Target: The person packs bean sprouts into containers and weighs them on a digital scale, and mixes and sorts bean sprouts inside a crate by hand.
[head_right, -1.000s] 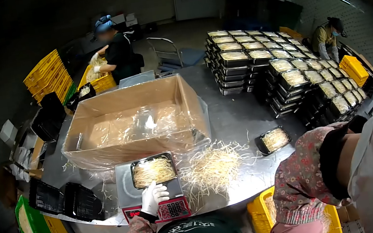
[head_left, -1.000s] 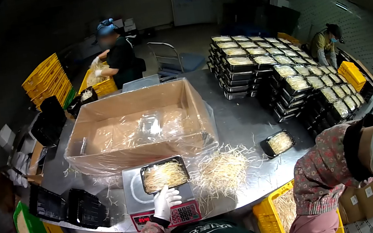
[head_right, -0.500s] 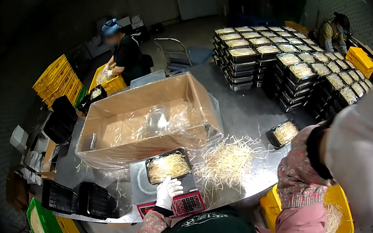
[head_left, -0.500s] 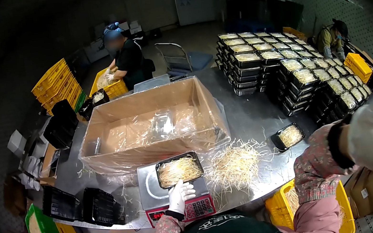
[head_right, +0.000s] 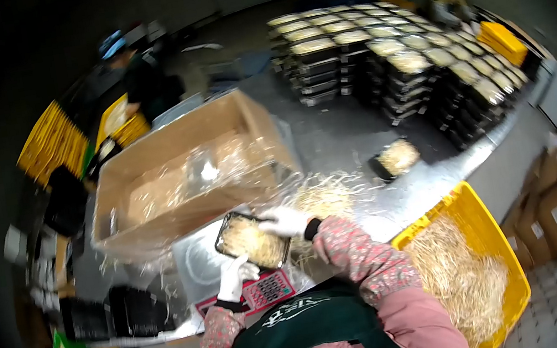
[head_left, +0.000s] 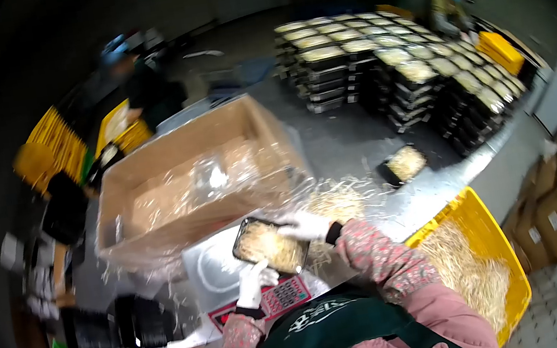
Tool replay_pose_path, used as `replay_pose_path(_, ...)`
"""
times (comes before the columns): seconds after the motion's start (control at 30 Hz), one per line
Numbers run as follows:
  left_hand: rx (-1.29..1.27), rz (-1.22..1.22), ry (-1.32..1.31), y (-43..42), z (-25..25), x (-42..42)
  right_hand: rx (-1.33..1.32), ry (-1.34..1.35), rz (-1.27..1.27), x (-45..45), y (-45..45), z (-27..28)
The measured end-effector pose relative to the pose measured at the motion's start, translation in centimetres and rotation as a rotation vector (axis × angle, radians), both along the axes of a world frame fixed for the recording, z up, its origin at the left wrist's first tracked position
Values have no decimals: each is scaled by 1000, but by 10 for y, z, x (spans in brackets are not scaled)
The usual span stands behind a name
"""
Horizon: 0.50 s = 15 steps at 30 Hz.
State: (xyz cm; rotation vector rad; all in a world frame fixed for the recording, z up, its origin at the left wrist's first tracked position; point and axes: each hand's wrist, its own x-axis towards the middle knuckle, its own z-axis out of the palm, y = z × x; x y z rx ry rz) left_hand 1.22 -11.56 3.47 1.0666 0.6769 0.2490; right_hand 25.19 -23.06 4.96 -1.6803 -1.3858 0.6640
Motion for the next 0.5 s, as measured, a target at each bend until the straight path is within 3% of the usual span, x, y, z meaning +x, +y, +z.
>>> replay_pose_path(0.03, 18, -46, -1, -5, 2, 4, -105, 46, -55, -3, -11, -3)
replay_pose_path(0.07, 45, -109, 62, -5, 0, 8, -99, 296, -115, 1, -22, -20)
replay_pose_path(0.1, 76, -164, 122, -9, 0, 12, -7, 508, -177, -2, -39, -24)
replay_pose_path(0.17, 198, -324, 184, -28, 9, 23, 111, 650, -313, 5, -71, -39)
replay_pose_path(0.23, 221, -327, 76, -30, 16, 28, 202, 667, -500, 27, -109, -37)
replay_pose_path(0.3, 244, -238, -22, -21, 19, 24, 450, 491, -878, 54, -148, -21)
replay_pose_path(0.37, 277, -125, 21, -12, 25, 23, 643, 307, -1213, 121, -185, -53)
replay_pose_path(0.43, 322, -72, 22, 1, 12, 19, 820, 264, -1464, 172, -214, -44)
replay_pose_path(0.5, 291, -22, -1, 6, 5, 18, 801, 273, -1637, 245, -238, -76)
